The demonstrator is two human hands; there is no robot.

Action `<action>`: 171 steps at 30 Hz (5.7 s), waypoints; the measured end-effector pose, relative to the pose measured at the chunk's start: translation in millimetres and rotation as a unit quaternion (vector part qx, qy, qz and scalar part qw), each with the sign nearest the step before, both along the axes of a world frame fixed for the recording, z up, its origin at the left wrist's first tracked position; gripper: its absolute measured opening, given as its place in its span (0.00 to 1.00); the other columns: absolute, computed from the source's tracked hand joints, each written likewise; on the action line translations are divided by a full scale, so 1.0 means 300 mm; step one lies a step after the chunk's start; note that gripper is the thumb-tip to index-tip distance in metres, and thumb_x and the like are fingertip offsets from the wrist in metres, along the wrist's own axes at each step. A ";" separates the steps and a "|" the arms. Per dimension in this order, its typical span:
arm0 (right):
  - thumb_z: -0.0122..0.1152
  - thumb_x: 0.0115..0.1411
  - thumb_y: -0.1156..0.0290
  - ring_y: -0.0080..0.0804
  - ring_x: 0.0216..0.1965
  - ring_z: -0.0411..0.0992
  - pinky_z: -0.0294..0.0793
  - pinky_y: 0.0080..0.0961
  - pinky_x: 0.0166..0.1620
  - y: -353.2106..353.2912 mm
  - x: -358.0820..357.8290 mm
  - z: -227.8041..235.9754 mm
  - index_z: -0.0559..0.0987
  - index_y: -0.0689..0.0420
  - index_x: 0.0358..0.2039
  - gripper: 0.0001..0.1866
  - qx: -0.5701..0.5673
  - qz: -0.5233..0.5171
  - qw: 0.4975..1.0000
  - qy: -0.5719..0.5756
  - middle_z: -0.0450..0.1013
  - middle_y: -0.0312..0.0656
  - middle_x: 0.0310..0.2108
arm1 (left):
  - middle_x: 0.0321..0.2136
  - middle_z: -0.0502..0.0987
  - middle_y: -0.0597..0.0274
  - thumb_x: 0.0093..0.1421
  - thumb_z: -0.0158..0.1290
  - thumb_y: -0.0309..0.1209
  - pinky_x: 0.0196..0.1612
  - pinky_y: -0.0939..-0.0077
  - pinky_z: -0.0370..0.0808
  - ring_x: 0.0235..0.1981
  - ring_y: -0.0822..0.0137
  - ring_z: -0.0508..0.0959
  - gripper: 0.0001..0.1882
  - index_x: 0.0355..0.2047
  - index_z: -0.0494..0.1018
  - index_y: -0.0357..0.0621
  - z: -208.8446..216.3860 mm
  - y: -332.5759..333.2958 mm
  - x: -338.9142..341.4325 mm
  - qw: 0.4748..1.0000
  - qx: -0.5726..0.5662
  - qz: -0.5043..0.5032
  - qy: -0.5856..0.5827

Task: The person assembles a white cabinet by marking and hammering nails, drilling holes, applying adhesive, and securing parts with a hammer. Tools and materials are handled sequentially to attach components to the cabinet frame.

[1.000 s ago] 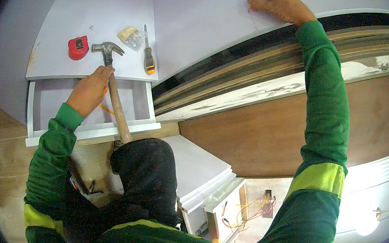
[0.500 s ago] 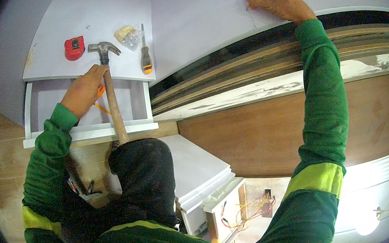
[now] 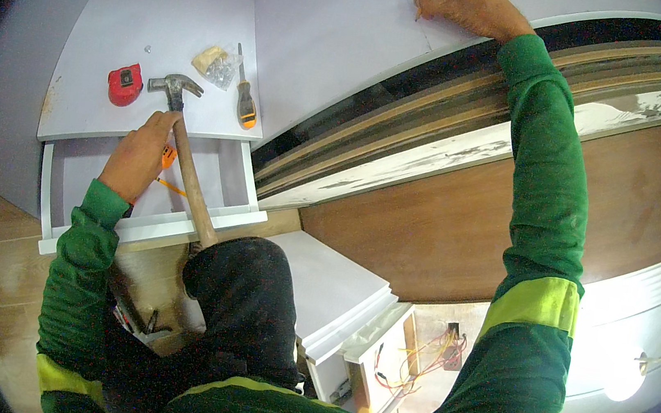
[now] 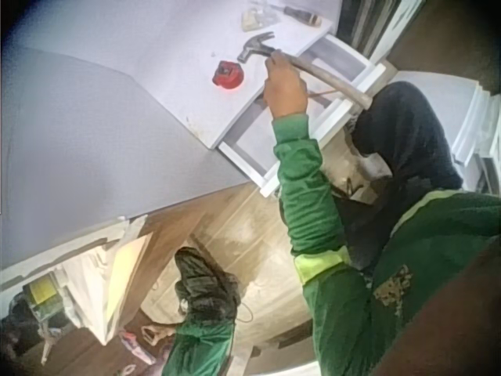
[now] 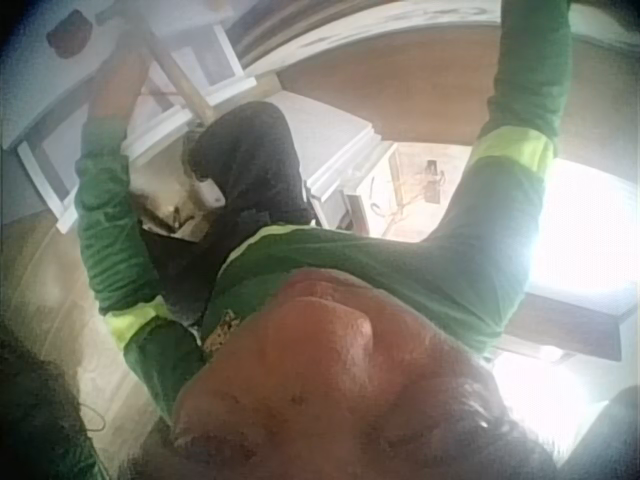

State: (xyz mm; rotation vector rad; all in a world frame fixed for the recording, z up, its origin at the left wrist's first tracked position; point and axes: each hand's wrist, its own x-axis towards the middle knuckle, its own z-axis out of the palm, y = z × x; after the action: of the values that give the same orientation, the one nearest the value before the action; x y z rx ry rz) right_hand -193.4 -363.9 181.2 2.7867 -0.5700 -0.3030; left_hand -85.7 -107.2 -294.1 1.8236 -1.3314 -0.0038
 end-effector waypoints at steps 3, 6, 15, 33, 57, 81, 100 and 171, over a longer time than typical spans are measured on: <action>0.67 0.68 0.62 0.20 0.25 0.56 0.59 0.29 0.27 0.014 0.004 -0.011 0.75 0.51 0.28 0.13 -0.034 0.006 0.999 -0.009 0.60 0.26 0.22 | 0.47 0.75 0.49 0.59 0.55 0.17 0.44 0.49 0.81 0.40 0.42 0.83 0.27 0.60 0.67 0.40 0.002 0.006 0.001 1.000 0.004 0.000 0.000; 0.67 0.68 0.62 0.20 0.25 0.55 0.59 0.30 0.27 0.019 0.003 -0.013 0.75 0.53 0.28 0.14 -0.069 0.013 0.998 -0.008 0.60 0.28 0.22 | 0.48 0.76 0.48 0.60 0.55 0.17 0.44 0.49 0.81 0.40 0.41 0.83 0.27 0.60 0.67 0.40 0.003 0.006 0.002 1.000 0.006 0.002 0.001; 0.68 0.67 0.63 0.20 0.25 0.56 0.60 0.31 0.27 0.021 0.001 -0.014 0.75 0.54 0.27 0.14 -0.038 0.009 0.999 -0.012 0.62 0.29 0.21 | 0.48 0.76 0.47 0.61 0.55 0.19 0.44 0.47 0.81 0.41 0.40 0.83 0.26 0.61 0.67 0.39 0.026 0.015 0.002 1.000 0.020 0.001 0.015; 0.66 0.69 0.63 0.23 0.29 0.69 0.73 0.27 0.37 -0.005 -0.020 0.003 0.82 0.57 0.34 0.11 0.032 0.055 0.994 -0.087 0.74 0.33 0.27 | 0.49 0.77 0.44 0.62 0.57 0.20 0.46 0.47 0.81 0.45 0.38 0.82 0.22 0.55 0.67 0.38 0.040 0.018 0.002 0.997 0.031 -0.015 0.065; 0.59 0.67 0.32 0.65 0.45 0.83 0.82 0.54 0.49 0.148 0.423 -1.185 0.86 0.68 0.41 0.41 0.169 -0.068 0.952 -0.248 0.83 0.66 0.40 | 0.40 0.78 0.48 0.72 0.52 0.25 0.46 0.61 0.80 0.39 0.58 0.83 0.06 0.46 0.70 0.36 0.083 0.137 0.106 0.969 -0.072 0.071 0.224; 0.69 0.68 0.69 0.16 0.18 0.67 0.65 0.17 0.20 0.693 -0.910 -0.959 0.76 0.58 0.47 0.12 0.568 -0.286 0.653 -0.412 0.72 0.33 0.25 | 0.51 0.74 0.57 0.71 0.57 0.22 0.70 0.64 0.74 0.54 0.65 0.77 0.20 0.61 0.68 0.32 0.432 -0.207 -0.135 0.661 -0.363 -0.204 0.624; 0.74 0.62 0.74 0.17 0.26 0.70 0.68 0.18 0.30 0.699 -1.210 -0.534 0.78 0.60 0.40 0.12 0.349 -0.280 0.744 -0.496 0.74 0.32 0.27 | 0.41 0.82 0.68 0.70 0.64 0.34 0.52 0.77 0.75 0.42 0.75 0.77 0.11 0.48 0.81 0.40 0.807 -0.948 -0.262 0.707 -0.460 -0.133 0.521; 0.62 0.67 0.75 0.29 0.21 0.75 0.77 0.27 0.24 0.470 -0.309 -0.041 0.75 0.45 0.71 0.31 -0.517 0.160 0.833 0.113 0.75 0.38 0.30 | 0.49 0.80 0.55 0.64 0.64 0.39 0.61 0.52 0.74 0.53 0.49 0.78 0.14 0.39 0.86 0.41 0.827 -0.962 -0.310 0.758 -0.486 -0.005 0.434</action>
State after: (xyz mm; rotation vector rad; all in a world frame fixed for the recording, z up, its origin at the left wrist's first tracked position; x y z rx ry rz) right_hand -286.2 -223.0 169.0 1.7031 -0.1096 -0.1628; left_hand -178.8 -395.8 -46.1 0.7056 -0.4600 -0.1263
